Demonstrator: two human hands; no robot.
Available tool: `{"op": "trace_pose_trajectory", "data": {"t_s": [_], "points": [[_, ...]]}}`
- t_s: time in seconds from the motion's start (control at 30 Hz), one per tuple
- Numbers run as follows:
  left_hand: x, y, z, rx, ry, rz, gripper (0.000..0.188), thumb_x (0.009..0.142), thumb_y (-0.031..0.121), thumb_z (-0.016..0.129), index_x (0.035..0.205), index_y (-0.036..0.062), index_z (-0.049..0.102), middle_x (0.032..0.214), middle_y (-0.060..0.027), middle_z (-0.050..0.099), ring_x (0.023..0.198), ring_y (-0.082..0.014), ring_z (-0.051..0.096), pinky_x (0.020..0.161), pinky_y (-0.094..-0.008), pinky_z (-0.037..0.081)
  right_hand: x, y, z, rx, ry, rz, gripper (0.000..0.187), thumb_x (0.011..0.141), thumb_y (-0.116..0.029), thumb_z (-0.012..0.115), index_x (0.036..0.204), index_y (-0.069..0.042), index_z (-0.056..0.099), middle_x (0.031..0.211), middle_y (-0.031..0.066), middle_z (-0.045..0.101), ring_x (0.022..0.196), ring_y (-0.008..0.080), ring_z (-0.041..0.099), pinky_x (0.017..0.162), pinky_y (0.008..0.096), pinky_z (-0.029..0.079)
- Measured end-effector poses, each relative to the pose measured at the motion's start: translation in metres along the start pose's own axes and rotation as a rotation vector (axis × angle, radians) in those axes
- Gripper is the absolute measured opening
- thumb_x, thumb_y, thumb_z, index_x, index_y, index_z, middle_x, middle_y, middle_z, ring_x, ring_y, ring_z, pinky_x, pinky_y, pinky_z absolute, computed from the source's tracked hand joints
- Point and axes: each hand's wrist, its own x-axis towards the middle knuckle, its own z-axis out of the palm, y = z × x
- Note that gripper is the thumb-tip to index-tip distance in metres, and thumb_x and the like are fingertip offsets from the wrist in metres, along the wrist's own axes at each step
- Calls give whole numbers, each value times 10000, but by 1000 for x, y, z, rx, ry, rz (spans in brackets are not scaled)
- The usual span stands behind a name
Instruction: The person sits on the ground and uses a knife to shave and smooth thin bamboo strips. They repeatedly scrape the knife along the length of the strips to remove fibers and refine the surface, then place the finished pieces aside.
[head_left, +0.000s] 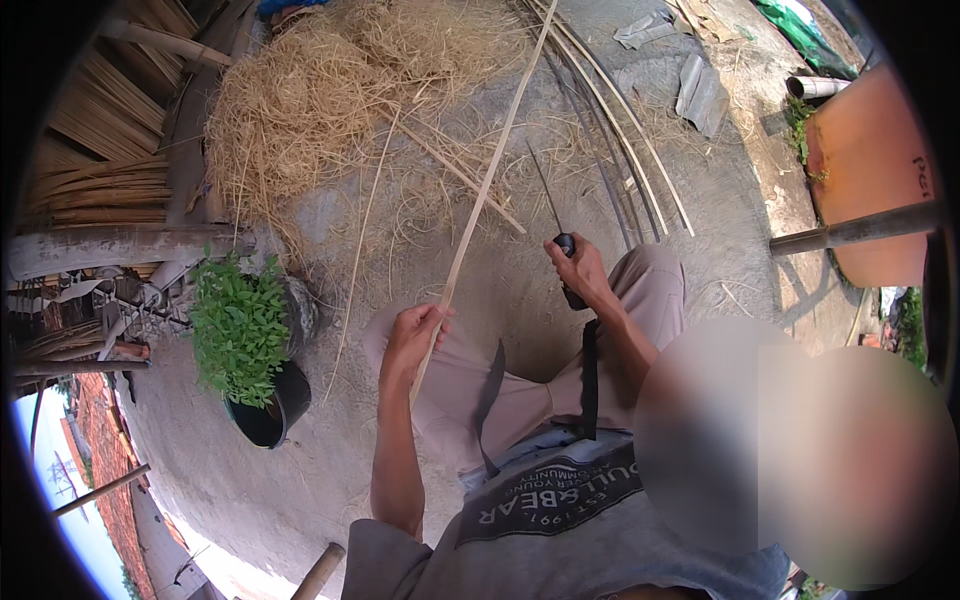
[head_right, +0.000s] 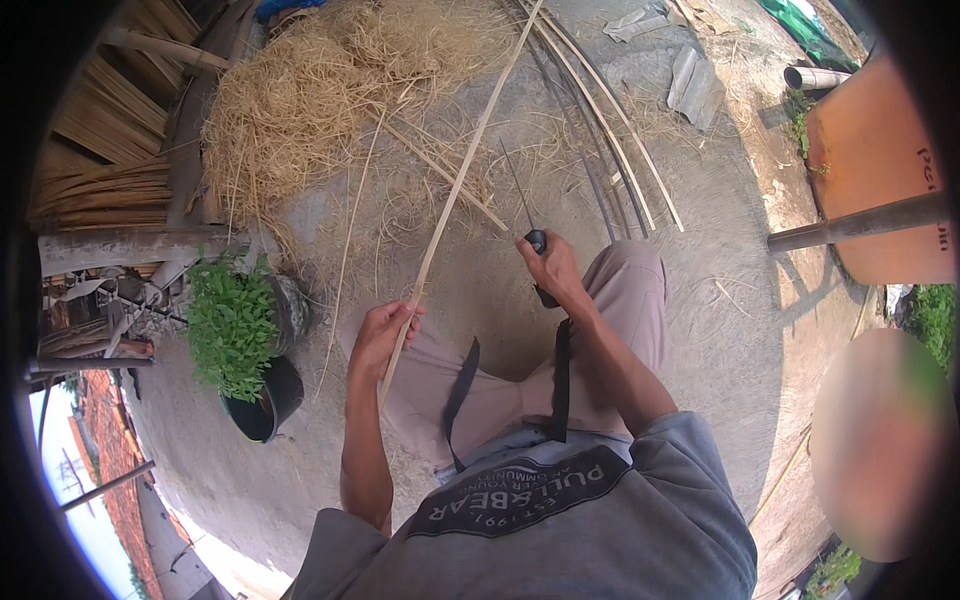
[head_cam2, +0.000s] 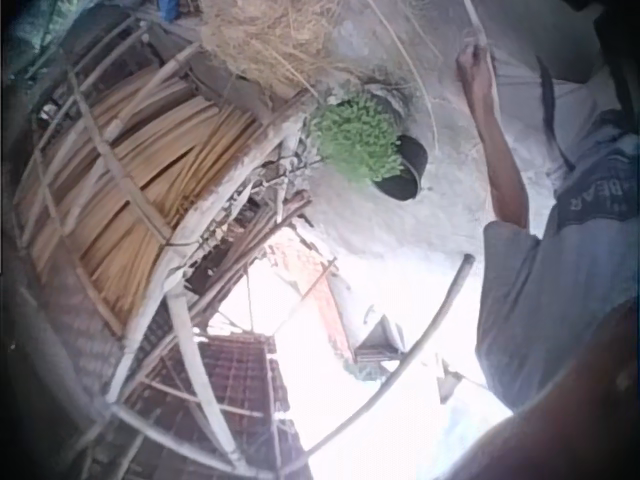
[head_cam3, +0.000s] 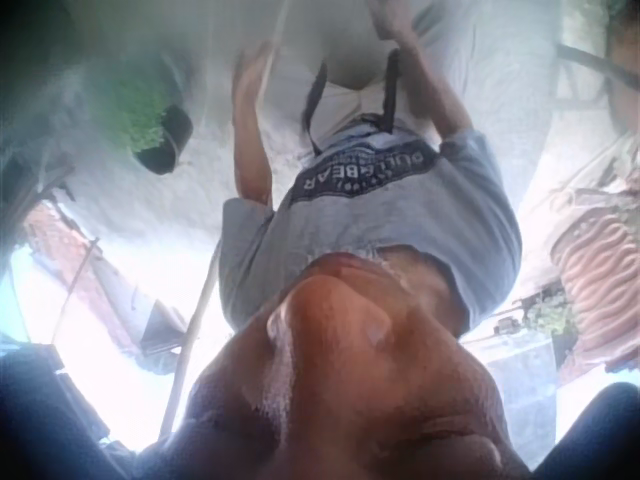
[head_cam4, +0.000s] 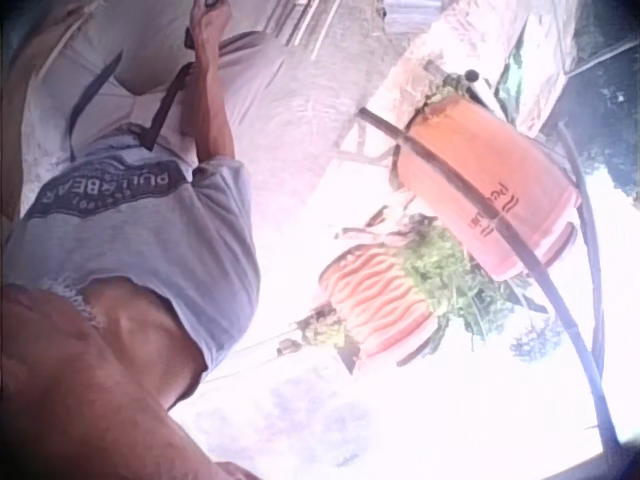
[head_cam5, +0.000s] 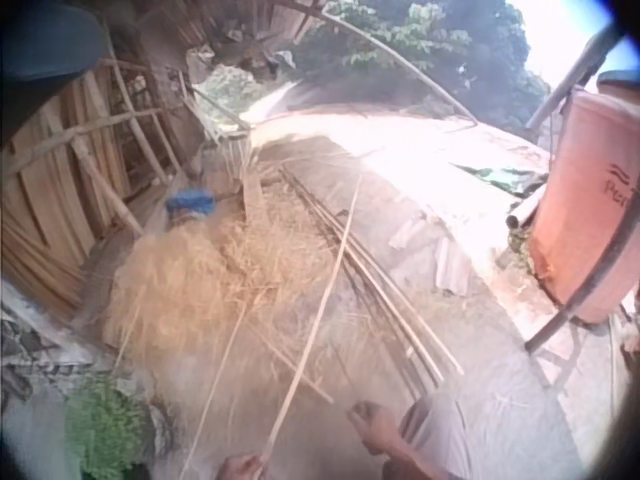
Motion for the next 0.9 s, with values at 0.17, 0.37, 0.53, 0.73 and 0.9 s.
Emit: {"op": "trace_pose_trajectory", "data": {"t_s": [0.17,0.37,0.53,0.73,0.9], "points": [[-10,11,14,-233,47,10,268,1045,283,584,1125,36,650,706,23,517,531,-25,418,449,-193,326,-32,-40,3,-83,-314,-107,417,915,-386,676,987,23,638,732,221,660,701,395,672,690,448,523],[-6,16,35,-312,42,22,280,1033,310,609,1077,46,693,643,68,457,488,-2,337,414,-193,238,-54,-51,8,-337,-388,-641,310,803,-260,729,915,-10,583,724,203,651,749,435,664,708,493,540],[-16,26,40,-247,107,58,290,1029,307,619,1064,31,705,620,75,444,482,2,331,414,-198,228,-25,-35,15,-366,-237,-595,265,791,-245,719,893,-25,614,716,193,663,735,416,673,687,487,540],[-93,4,34,-181,113,23,289,1030,300,617,1061,24,697,593,72,430,464,-4,322,406,-200,224,58,-21,-30,-434,-14,-287,283,782,-270,719,847,4,691,708,220,680,704,380,695,683,469,541],[-126,-17,-2,-134,207,-14,302,1023,292,630,1062,4,710,601,62,443,498,-12,360,434,-212,259,37,-45,2,-451,-187,-476,287,787,-275,717,909,-17,686,712,216,674,692,412,680,689,477,549]]}}
